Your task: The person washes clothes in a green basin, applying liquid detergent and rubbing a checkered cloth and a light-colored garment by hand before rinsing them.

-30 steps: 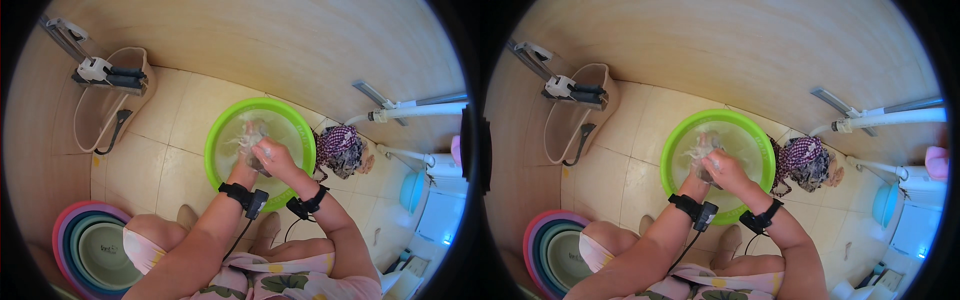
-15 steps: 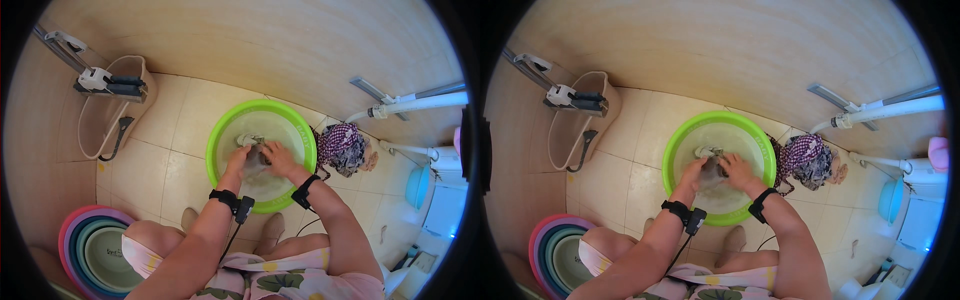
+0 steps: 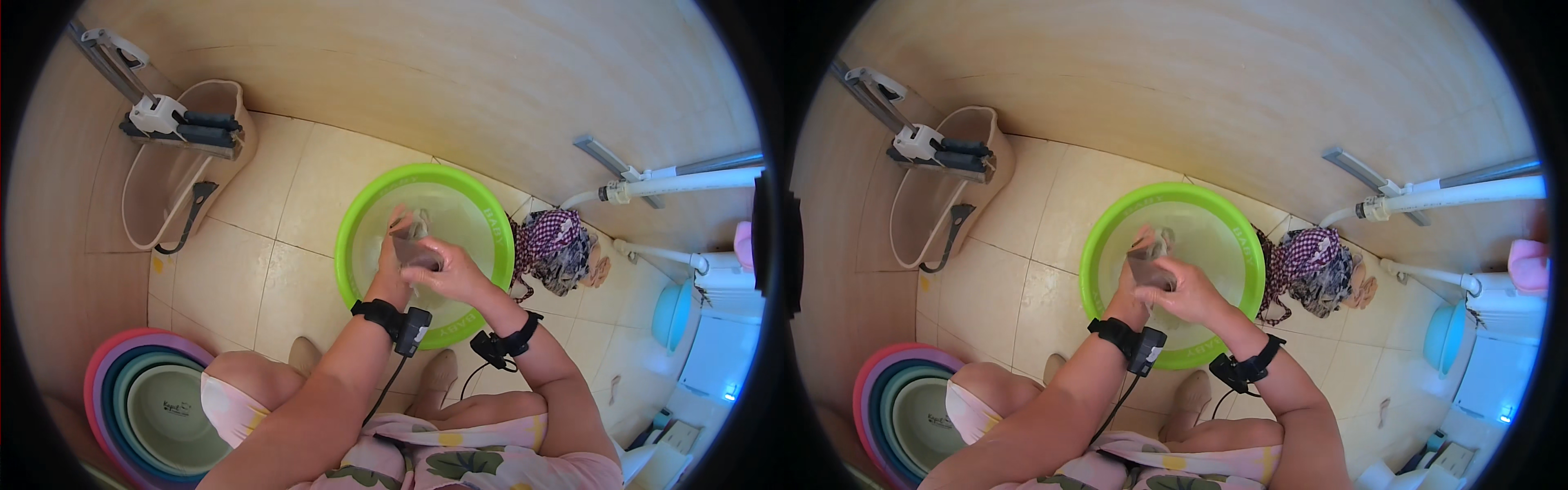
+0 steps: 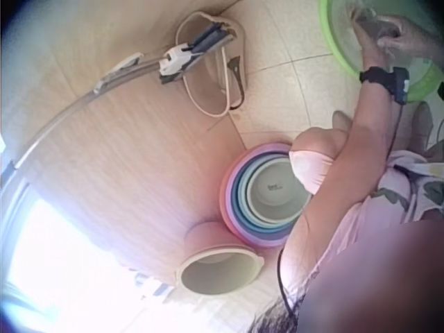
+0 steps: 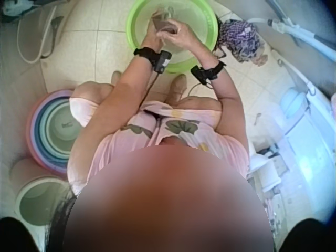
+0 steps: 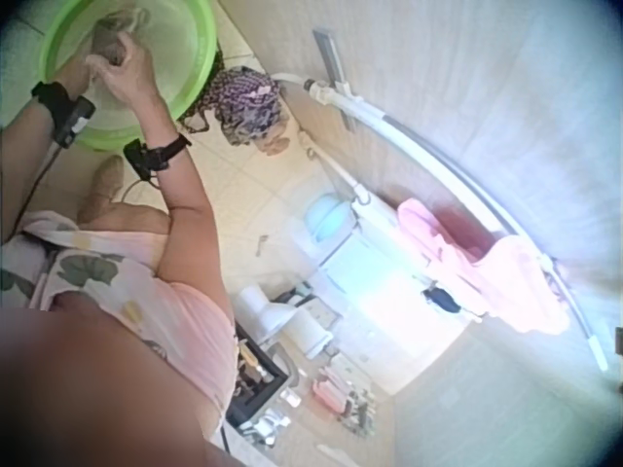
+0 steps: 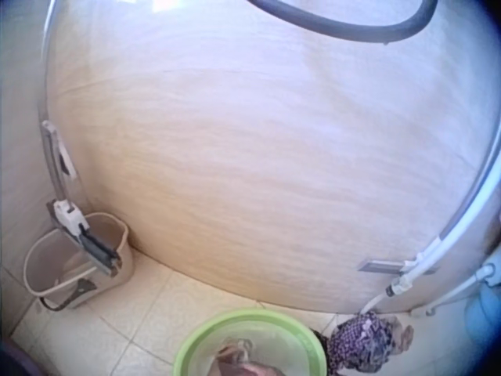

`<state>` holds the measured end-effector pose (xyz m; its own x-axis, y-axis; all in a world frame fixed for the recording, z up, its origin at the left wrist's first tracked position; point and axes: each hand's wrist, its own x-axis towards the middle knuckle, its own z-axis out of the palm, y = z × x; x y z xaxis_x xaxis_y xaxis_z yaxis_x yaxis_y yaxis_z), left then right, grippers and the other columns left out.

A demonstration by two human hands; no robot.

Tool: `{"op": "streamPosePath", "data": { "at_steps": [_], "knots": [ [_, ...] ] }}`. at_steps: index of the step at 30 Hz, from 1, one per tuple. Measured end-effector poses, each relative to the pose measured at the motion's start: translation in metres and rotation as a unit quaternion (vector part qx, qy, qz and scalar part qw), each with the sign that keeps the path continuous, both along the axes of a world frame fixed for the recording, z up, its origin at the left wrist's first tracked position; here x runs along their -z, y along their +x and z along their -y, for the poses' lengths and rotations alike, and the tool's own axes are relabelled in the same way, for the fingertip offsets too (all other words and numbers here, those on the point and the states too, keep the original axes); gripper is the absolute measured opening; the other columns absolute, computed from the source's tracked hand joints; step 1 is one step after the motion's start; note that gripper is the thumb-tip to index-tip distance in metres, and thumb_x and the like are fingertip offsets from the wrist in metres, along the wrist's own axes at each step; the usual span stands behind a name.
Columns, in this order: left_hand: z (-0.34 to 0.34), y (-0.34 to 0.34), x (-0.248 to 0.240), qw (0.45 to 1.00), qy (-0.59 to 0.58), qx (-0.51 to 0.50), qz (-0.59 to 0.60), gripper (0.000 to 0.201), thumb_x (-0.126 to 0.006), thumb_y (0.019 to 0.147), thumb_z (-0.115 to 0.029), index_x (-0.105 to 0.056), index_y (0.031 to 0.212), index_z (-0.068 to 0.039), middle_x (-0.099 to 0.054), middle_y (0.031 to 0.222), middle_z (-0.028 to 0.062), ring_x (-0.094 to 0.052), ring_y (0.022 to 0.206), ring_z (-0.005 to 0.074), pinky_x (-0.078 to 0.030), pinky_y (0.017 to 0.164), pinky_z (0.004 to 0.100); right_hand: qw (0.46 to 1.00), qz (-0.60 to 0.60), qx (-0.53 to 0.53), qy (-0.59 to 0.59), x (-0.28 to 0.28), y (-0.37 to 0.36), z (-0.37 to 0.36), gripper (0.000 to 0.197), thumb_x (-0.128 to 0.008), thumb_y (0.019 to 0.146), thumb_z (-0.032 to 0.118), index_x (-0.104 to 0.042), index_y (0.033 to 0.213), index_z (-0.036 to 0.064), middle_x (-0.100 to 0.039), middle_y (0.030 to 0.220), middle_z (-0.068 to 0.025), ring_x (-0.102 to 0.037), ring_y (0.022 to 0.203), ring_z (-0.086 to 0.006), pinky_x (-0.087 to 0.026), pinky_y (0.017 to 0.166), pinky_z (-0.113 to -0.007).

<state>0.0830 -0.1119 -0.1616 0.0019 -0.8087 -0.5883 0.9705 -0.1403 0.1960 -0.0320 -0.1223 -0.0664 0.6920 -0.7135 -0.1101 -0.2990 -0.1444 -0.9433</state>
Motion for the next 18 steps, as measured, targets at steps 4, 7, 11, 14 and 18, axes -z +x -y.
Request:
{"op": "streamPosePath", "data": {
  "at_steps": [4,7,11,14,18],
  "knots": [
    [0.004,-0.011,-0.018,0.995,0.037,0.049,0.073,0.031,-0.059,0.086,-0.017,-0.054,0.116,-0.01,-0.058,0.095,0.0061,-0.057,0.077,0.02,-0.05,0.07,0.0328,0.988,-0.105,0.116,0.007,0.0,0.006,0.006,0.034,-0.066,0.081,0.023,-0.06,0.107,0.0029,-0.065,0.095,-0.0199,-0.066,0.085,-0.0287,-0.051,0.074,-0.038],
    [0.004,-0.029,-0.022,0.981,0.038,-0.034,0.19,0.037,-0.06,0.088,-0.027,-0.054,0.119,-0.007,-0.059,0.097,0.0054,-0.057,0.08,0.0177,-0.048,0.071,0.0295,0.955,-0.257,0.14,-0.054,0.023,-0.004,0.037,0.038,-0.063,0.08,0.023,-0.058,0.111,0.0016,-0.064,0.094,-0.0252,-0.063,0.088,-0.0388,-0.05,0.078,-0.043],
    [0.005,-0.012,-0.019,0.955,0.1,0.143,0.24,0.034,-0.056,0.09,-0.032,-0.057,0.115,-0.009,-0.062,0.104,0.007,-0.06,0.094,0.0194,-0.05,0.08,0.0351,0.915,-0.363,0.172,0.028,0.093,-0.036,0.063,0.058,-0.063,0.08,0.026,-0.042,0.131,0.0082,-0.059,0.106,-0.0282,-0.059,0.097,-0.0438,-0.046,0.085,-0.048],
    [-0.001,0.024,-0.003,0.954,0.076,0.144,0.253,0.039,-0.051,0.092,-0.036,-0.055,0.117,-0.006,-0.062,0.107,0.007,-0.059,0.1,0.0202,-0.046,0.087,0.0369,0.909,-0.36,0.177,-0.114,0.101,-0.057,0.054,0.072,-0.067,0.078,0.031,-0.031,0.138,0.0168,-0.049,0.126,-0.0248,-0.051,0.113,-0.0402,-0.043,0.092,-0.047],
    [-0.021,0.031,0.046,0.909,0.131,0.154,0.363,0.04,-0.051,0.092,-0.035,-0.055,0.116,-0.004,-0.06,0.107,0.0088,-0.055,0.098,0.0199,-0.043,0.086,0.0352,0.847,-0.406,0.014,-0.344,0.094,-0.027,0.014,0.065,-0.065,0.08,0.03,-0.035,0.137,0.0219,-0.039,0.137,-0.0159,-0.046,0.12,-0.0362,-0.041,0.095,-0.048]
  ]
}}
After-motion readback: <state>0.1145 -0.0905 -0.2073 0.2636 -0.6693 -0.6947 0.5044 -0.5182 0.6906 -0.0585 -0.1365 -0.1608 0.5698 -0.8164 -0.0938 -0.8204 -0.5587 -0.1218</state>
